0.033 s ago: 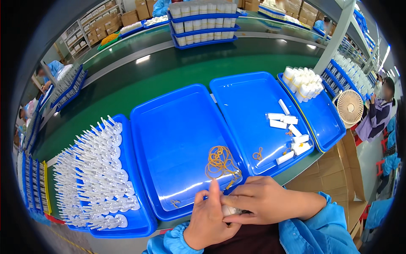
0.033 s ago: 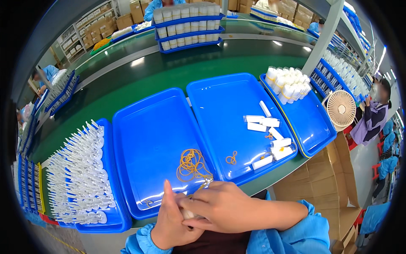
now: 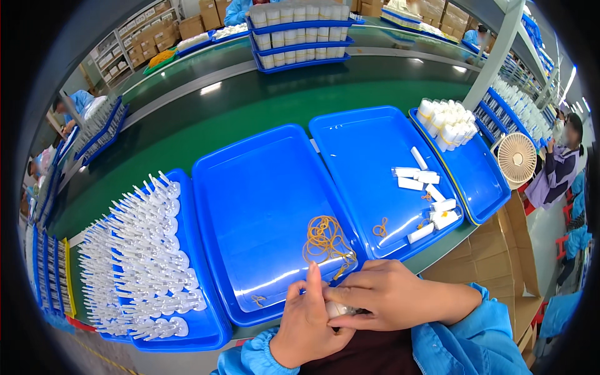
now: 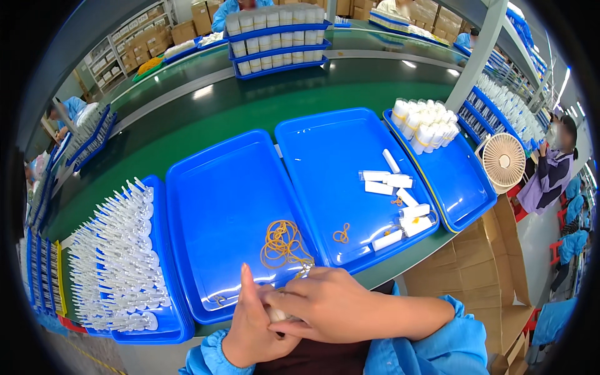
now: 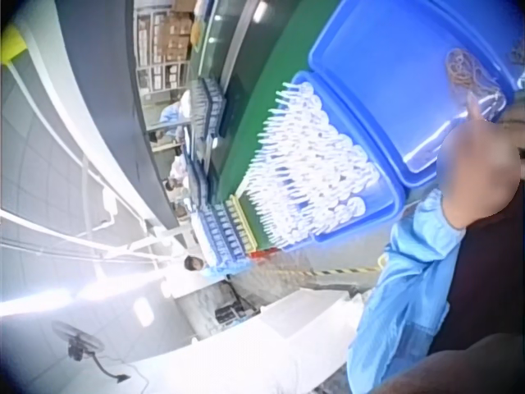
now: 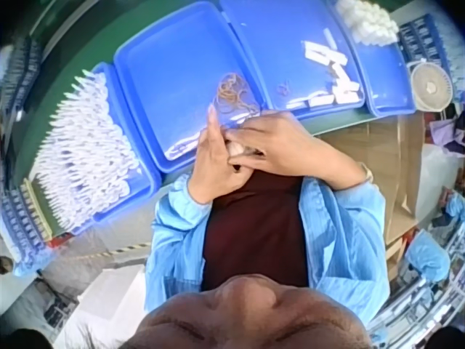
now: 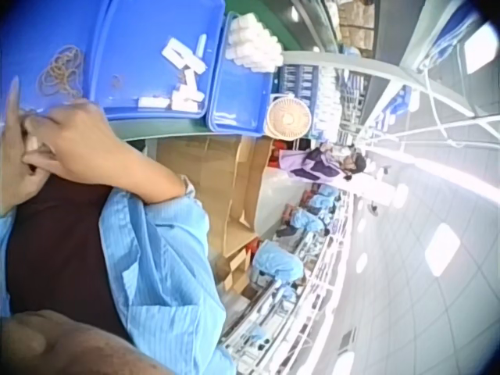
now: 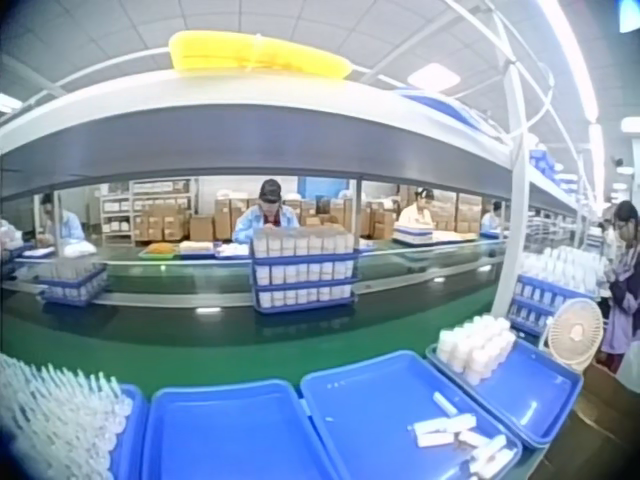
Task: Bundling small white cylindrical components with yellow rubber bands in a production environment.
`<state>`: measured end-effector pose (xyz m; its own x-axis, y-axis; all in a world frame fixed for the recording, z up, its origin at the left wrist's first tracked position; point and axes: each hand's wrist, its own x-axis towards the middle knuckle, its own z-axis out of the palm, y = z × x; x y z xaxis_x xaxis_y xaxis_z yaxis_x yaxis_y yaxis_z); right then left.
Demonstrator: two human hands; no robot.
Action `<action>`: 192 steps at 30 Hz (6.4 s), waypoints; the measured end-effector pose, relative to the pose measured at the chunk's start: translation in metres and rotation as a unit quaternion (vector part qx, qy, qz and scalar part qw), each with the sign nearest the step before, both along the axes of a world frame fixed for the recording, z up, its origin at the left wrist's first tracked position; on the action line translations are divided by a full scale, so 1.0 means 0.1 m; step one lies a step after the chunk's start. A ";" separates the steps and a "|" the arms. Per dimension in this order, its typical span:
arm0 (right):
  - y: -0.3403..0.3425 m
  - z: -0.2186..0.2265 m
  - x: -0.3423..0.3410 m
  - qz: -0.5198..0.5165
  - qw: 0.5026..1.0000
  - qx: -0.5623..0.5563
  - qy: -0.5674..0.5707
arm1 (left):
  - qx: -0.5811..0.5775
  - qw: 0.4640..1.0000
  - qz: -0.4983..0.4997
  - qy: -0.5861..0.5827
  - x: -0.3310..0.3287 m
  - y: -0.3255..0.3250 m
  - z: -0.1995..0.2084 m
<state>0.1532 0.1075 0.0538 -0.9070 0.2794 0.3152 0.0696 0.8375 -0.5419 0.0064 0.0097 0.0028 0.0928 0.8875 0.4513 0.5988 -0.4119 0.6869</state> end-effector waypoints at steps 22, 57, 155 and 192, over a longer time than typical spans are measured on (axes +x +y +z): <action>-0.05 -0.18 -0.03 -0.022 0.973 0.092 0.213 | -0.073 0.848 -0.037 -0.523 -0.01 -0.10 0.17; 2.74 0.17 2.53 -0.683 0.676 0.276 0.012 | -0.135 0.887 0.356 0.260 -1.08 -1.09 0.59; 1.25 -0.22 0.54 -0.272 0.924 0.252 -0.098 | -0.166 0.851 0.014 -0.497 0.05 -0.33 -0.03; 0.36 0.05 0.34 0.062 0.968 -0.244 -0.004 | -0.049 0.915 -0.054 -0.397 0.15 -0.13 0.01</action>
<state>0.1870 0.1434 0.0584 -0.9452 0.2812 0.1659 -0.0095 0.4843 -0.8748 0.0214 -0.0033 0.0033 -0.1404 0.9326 0.3326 -0.1464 -0.3518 0.9246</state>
